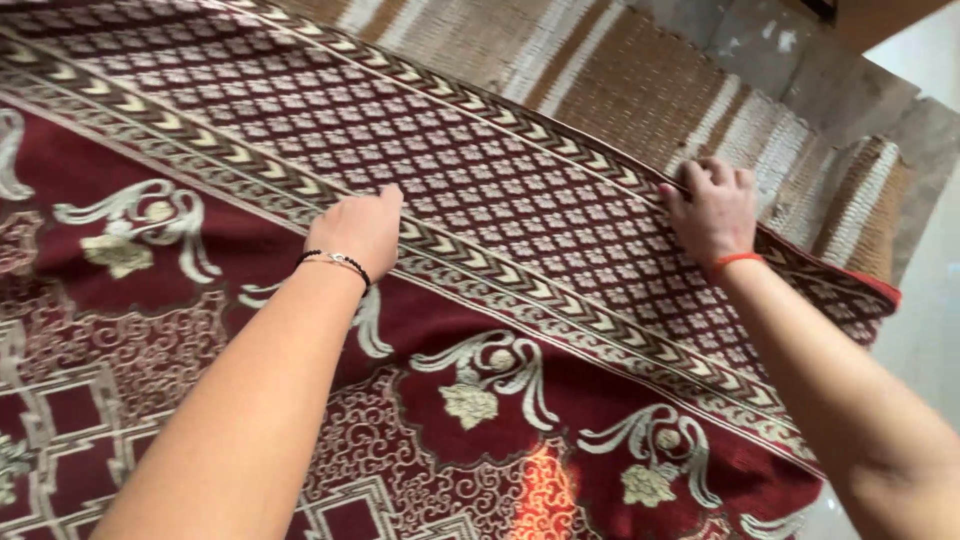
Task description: The person folds a large maroon patterned rug on a wooden table. They align edges, fold the rug in half lengthwise, then fold it again widthwise, smoothing the surface with both hands throughout the process.
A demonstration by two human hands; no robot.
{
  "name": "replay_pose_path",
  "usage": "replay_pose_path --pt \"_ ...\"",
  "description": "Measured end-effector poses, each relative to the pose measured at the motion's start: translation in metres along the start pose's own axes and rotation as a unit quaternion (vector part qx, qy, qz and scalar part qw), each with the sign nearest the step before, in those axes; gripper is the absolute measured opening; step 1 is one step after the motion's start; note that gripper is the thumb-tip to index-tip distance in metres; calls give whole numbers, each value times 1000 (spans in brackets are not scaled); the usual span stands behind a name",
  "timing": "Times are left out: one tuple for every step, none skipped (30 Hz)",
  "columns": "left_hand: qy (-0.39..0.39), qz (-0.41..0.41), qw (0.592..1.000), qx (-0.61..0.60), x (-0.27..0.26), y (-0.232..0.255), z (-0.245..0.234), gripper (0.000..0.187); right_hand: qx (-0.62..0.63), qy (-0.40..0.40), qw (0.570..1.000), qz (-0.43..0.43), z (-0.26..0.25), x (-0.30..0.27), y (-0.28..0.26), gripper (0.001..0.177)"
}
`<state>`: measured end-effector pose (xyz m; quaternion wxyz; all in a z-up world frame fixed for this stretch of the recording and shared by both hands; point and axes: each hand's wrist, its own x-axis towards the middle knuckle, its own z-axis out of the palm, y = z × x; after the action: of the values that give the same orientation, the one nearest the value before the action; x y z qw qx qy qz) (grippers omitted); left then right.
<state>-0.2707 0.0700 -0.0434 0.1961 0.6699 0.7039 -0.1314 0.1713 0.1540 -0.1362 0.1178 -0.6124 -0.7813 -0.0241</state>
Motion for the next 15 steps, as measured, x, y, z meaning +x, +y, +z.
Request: replay_pose_path --pt "4 -2 1000 -13 6 10 4 27 -14 -6 1000 12 -4 -4 -3 34" --pt "10 -3 1000 -25 13 19 5 28 -27 -10 999 24 -9 -6 -6 32" --pt "5 -4 999 -32 16 28 7 27 -41 -14 998 35 -15 -7 -8 29" --pt "1 -5 999 -37 17 36 8 27 -26 -50 996 65 -19 -6 -9 29" --pt "-4 -6 999 -42 17 42 8 27 -11 -86 992 94 -20 -3 -8 28" --pt "-6 -2 999 -40 17 48 7 27 5 -120 985 121 -20 1 -4 28" --pt "-9 2 999 -38 15 53 6 28 58 -139 978 145 -17 4 4 31" --pt "-11 5 999 -37 14 58 6 29 110 -158 967 168 -10 8 13 34" --pt "-12 7 999 -39 12 61 6 28 162 -175 953 189 -2 8 24 37" --pt "-11 7 999 -40 10 63 4 28 159 -139 959 187 7 6 36 32" --pt "-11 8 999 -42 8 65 3 27 156 -103 965 186 15 4 47 28" --pt "-17 -2 999 -47 5 64 1 28 155 -64 969 184 22 5 54 24" --pt "-22 -12 998 -52 2 63 -1 30 138 -43 970 195 27 9 60 23" --pt "-32 -19 998 -57 -1 64 -1 31 120 -25 970 210 29 10 64 23" --pt "-36 -18 998 -54 -4 65 -2 31 101 -7 969 224 27 10 66 23"
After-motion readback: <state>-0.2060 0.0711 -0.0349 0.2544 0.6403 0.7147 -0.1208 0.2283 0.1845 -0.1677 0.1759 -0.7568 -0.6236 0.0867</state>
